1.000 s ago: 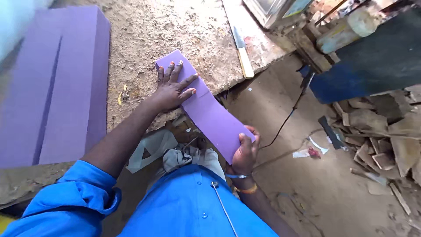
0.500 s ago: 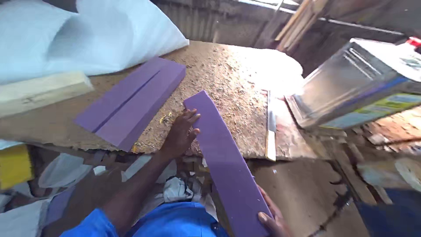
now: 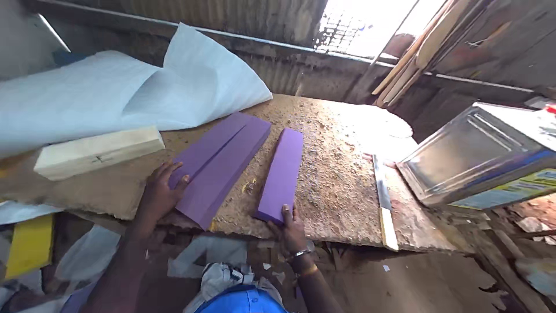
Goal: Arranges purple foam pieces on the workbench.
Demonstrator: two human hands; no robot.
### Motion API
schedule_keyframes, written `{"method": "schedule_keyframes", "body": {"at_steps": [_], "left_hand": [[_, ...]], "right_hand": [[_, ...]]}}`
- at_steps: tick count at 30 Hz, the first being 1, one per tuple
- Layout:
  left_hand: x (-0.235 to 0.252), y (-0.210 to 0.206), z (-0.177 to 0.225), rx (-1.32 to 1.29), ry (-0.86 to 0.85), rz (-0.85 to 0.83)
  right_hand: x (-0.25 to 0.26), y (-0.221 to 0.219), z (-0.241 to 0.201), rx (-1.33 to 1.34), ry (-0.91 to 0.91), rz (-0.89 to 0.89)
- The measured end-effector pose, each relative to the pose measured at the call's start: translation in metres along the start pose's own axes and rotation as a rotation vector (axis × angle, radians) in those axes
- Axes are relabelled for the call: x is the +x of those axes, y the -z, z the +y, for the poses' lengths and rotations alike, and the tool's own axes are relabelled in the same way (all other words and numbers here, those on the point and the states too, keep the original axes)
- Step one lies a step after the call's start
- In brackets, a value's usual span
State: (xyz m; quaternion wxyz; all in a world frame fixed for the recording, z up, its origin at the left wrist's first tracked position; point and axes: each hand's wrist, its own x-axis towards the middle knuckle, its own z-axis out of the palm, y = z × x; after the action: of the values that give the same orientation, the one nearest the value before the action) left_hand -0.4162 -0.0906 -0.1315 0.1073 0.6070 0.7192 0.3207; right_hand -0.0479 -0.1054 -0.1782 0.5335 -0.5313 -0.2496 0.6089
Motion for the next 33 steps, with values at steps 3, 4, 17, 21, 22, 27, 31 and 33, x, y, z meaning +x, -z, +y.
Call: {"method": "schedule_keyframes", "body": {"at_steps": [3,4,17,21,22,27,31,33], "left_hand": [[0.013,0.013,-0.056,-0.037,-0.017,-0.040],[0.017,0.016,-0.071,-0.067,0.000,-0.064],[0.048,-0.010,-0.078,-0.594,0.283,-0.656],[0.032,-0.029,-0.075,-0.690,0.288,-0.701],[0.031,-0.033,-0.078,-0.679,0.280,-0.717],[0.046,-0.009,-0.094,-0.476,0.140,-0.711],[0.084,0.055,-0.126,0.000,-0.029,-0.309],[0.110,0.086,-0.163,0.206,-0.076,-0.141]], "right_hand": [[0.001,-0.025,0.019,-0.116,0.065,0.039],[0.001,-0.029,0.019,-0.129,0.062,0.047],[0.017,-0.071,0.005,-0.319,0.008,0.060],[0.035,-0.045,-0.013,-0.488,-0.051,0.060],[0.038,-0.043,-0.012,-0.526,-0.050,0.068],[0.040,-0.044,-0.001,-0.540,0.000,0.155],[0.039,-0.047,0.002,-0.534,0.039,0.217],[0.041,-0.046,0.003,-0.545,0.038,0.207]]}}
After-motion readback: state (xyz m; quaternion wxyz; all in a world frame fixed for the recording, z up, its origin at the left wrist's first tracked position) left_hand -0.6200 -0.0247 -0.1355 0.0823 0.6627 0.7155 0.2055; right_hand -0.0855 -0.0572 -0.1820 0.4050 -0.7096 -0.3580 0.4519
